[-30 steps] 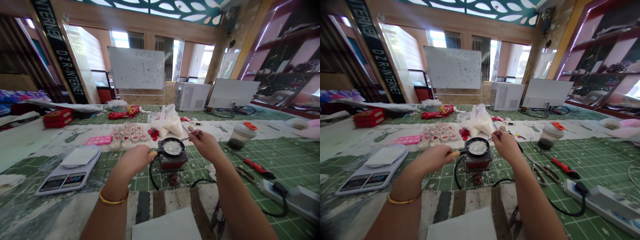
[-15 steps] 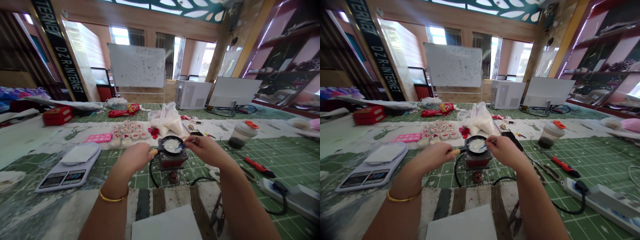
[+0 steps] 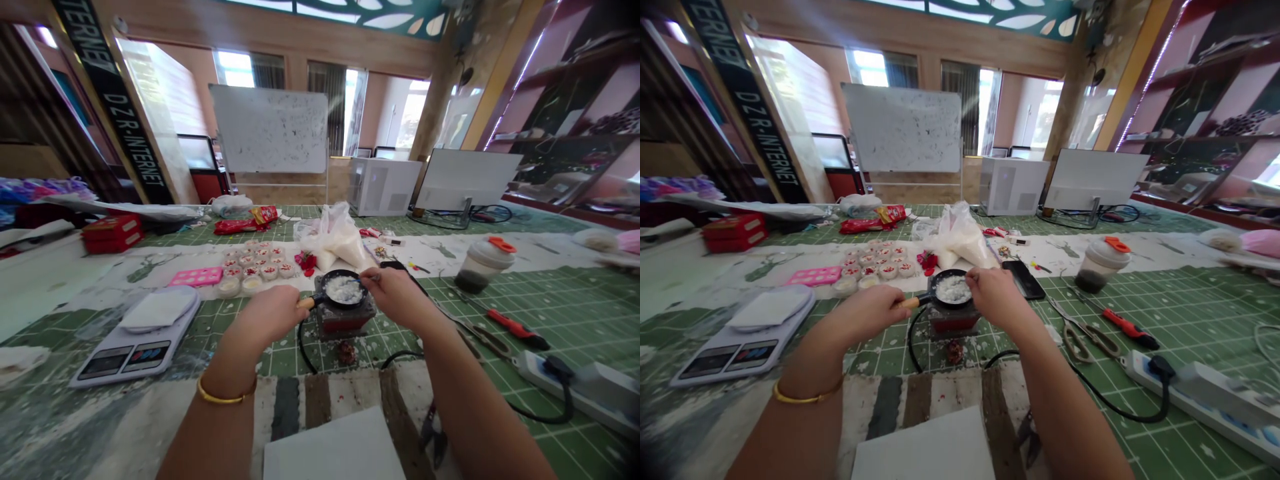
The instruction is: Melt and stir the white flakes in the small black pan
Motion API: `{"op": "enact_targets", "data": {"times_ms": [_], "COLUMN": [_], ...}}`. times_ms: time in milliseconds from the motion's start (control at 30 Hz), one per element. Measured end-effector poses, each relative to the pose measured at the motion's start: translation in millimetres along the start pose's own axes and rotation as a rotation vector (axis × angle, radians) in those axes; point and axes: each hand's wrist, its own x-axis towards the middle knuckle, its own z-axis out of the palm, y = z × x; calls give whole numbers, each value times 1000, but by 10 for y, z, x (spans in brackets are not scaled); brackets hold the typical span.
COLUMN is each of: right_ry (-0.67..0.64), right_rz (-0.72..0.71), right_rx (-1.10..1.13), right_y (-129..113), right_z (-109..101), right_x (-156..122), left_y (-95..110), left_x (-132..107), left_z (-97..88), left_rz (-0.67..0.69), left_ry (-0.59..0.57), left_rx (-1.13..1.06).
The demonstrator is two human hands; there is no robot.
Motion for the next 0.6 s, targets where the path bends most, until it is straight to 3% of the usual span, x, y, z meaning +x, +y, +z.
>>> {"op": "enact_targets", "data": {"times_ms": [67, 200, 367, 500, 600], "right_ry": [-19, -57, 11, -59, -32], "right_rz": [5, -128, -46, -198, -108], "right_rx": [-26, 72, -61, 64, 0], "right_y": [13, 6, 17, -5, -13], "right_z": [-14, 0, 32, 51, 90], "right_x": [-2, 0, 3, -16, 8], "left_y": [7, 12, 13, 31, 36], "left_x": [-1, 12, 9, -2, -3], "left_z": [-4, 7, 6, -6, -4], "left_rz": [-1, -4, 0, 4, 3], "left_ry": [-8, 2, -8, -8, -7], "left_rx": [-1, 7, -4, 17, 21]}}
